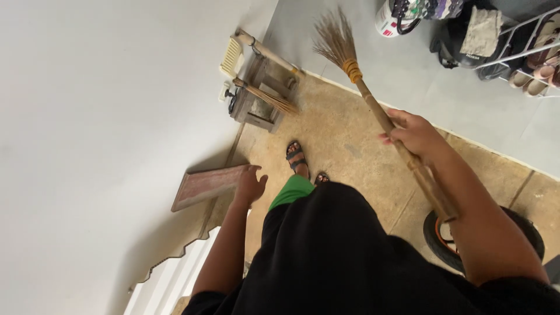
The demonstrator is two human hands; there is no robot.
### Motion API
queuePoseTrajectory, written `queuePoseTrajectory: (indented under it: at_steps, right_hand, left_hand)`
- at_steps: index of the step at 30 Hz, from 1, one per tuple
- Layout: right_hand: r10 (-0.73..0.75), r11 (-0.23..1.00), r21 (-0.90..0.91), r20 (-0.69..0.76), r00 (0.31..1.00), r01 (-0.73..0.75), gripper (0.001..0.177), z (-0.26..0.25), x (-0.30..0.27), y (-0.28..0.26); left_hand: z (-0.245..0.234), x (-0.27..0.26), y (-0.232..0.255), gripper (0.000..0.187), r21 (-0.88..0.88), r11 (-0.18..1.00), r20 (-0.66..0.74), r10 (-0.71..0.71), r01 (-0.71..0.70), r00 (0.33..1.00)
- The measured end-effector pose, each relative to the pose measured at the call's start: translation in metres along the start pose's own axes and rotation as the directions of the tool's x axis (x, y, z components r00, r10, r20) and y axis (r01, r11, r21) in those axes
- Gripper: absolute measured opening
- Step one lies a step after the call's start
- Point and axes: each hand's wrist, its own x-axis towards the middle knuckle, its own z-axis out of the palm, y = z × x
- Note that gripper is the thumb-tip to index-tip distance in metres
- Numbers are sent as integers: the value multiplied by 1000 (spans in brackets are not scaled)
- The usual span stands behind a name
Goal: Cleaning a motorcycle and sweeping a driveway area while organizing materials.
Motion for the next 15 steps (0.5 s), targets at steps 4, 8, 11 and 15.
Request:
queuePoseTrajectory:
  at_steps: [4,8,11,15]
  right_hand:
    - [78,964,-250,-56,995,-89,76,6,52,44]
    - [92,890,-443,-53,994,-106,104,4,57,-7]
    - [42,797,-600,-57,997,-68,114,-26,105,3]
    - [222,728,-661,-23,975,-181,106,-89,186,1]
  left_hand:
    - [4,52,-29,55,185,981,106,-82,61,991]
    - [-57,96,13,54,108,989,108,-116,104,987]
    - [-103,109,61,53,22,990,76,-144,142,987]
    - [-114,124,110,51,-23,980,60,-195,197,979]
